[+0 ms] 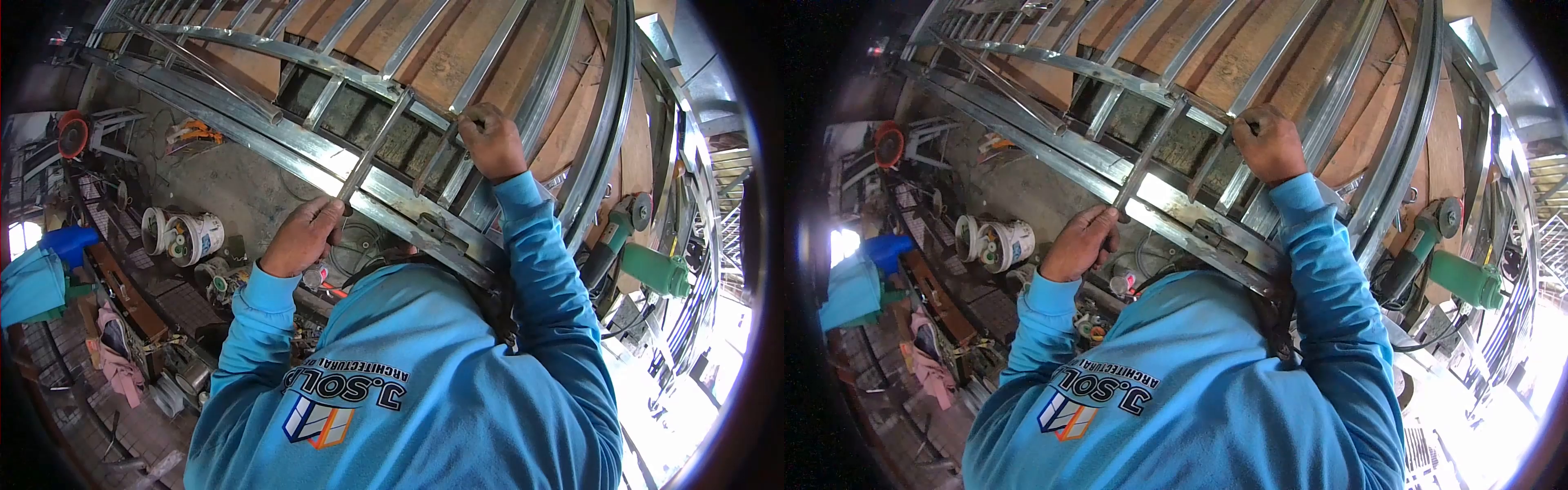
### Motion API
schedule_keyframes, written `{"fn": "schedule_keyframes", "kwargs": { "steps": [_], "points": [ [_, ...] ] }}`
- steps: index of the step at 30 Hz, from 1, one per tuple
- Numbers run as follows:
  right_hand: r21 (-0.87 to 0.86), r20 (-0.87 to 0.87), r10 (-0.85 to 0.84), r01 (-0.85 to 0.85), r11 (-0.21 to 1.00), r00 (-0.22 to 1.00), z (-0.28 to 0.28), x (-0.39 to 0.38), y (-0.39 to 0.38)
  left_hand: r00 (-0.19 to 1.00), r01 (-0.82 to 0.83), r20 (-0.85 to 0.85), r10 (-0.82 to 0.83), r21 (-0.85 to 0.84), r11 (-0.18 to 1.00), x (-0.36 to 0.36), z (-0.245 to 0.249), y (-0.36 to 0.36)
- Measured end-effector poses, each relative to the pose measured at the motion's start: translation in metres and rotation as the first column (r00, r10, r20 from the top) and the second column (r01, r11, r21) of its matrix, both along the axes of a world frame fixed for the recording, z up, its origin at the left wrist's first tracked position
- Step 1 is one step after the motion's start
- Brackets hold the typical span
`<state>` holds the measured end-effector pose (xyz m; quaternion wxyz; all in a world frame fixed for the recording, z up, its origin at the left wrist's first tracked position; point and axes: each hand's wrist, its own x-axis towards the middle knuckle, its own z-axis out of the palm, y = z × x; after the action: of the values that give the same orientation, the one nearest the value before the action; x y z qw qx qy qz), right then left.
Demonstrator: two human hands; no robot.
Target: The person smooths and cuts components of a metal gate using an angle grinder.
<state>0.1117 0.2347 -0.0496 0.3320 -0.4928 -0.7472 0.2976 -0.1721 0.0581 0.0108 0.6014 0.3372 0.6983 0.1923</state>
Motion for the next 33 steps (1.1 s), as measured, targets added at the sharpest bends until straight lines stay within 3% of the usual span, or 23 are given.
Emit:
{"fn": "schedule_keyframes", "kwargs": {
  "steps": [25, 28, 33],
  "points": [
    [-0.05, -0.003, 0.014, -0.014, 0.999, 1.0, 0.0022, -0.0001, -0.0007, 0.999, 0.033, 0.008, -0.033, 0.026, 0.999, -0.0032, -0.004, -0.0008],
    [0.032, -0.008, -0.018, 0.019, 0.999, 1.0, -0.0071, -0.0003, 0.0003, 1.0, 0.004, 0.014, -0.004, 0.016, 1.0, -0.0014, -0.0015, -0.0005],
    [0.009, -0.013, -0.018, 0.018, 1.0, 1.0, -0.003, -0.0007, -0.0008, 1.0, 0.009, 0.022, -0.009, 0.014, 1.0, -0.0034, -0.0049, -0.0017]
  ]
}}
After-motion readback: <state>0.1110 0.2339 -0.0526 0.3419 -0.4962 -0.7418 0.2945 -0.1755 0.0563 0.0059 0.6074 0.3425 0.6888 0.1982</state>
